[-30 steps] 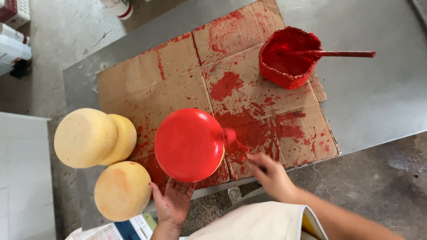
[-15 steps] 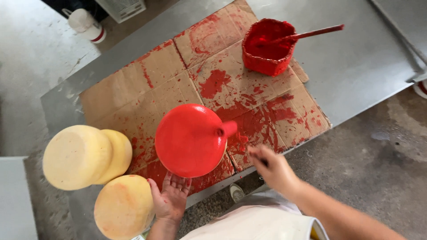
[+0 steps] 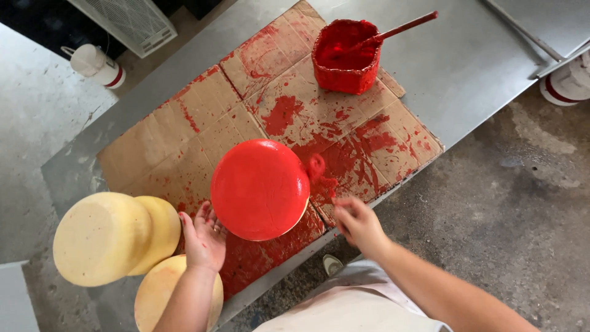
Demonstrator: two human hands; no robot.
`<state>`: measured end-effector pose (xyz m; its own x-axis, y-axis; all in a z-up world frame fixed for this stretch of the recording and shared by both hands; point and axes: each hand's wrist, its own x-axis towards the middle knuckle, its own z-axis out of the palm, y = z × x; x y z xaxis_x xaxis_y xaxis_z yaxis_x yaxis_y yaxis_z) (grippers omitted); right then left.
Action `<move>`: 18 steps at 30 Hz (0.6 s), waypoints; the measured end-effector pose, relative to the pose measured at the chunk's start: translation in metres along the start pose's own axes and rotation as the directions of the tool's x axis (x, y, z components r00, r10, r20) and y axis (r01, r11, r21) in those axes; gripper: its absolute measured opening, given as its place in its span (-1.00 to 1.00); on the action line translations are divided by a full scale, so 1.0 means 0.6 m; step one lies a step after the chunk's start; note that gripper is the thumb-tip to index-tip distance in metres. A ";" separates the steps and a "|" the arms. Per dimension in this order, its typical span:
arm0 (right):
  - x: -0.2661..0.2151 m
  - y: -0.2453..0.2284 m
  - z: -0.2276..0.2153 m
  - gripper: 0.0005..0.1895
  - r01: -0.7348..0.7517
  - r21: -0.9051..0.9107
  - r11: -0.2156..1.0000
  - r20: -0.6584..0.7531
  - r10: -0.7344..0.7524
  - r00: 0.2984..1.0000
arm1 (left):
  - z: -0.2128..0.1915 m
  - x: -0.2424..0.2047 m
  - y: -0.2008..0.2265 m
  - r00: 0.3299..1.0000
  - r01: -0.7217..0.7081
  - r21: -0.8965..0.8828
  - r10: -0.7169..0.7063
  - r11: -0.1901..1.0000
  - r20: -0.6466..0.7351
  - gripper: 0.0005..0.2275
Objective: Applying a red protective coating to cheese wheels using a roller on a cardboard-covered workstation.
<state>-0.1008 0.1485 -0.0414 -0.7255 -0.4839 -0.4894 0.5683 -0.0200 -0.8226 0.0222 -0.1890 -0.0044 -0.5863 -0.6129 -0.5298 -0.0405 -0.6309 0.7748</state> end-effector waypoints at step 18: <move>0.138 -0.128 0.009 -0.80 0.109 -0.500 0.859 0.126 -0.052 0.991 | 0.050 -0.107 -0.043 0.995 0.091 -0.243 -0.096 0.966 -0.012 -0.24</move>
<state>-0.2025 0.1054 -0.0176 -0.6992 -0.5888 -0.4056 0.2150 0.3678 -0.9047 0.0365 -0.1191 0.0196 -0.5696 -0.5550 -0.6062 0.1045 -0.7805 0.6164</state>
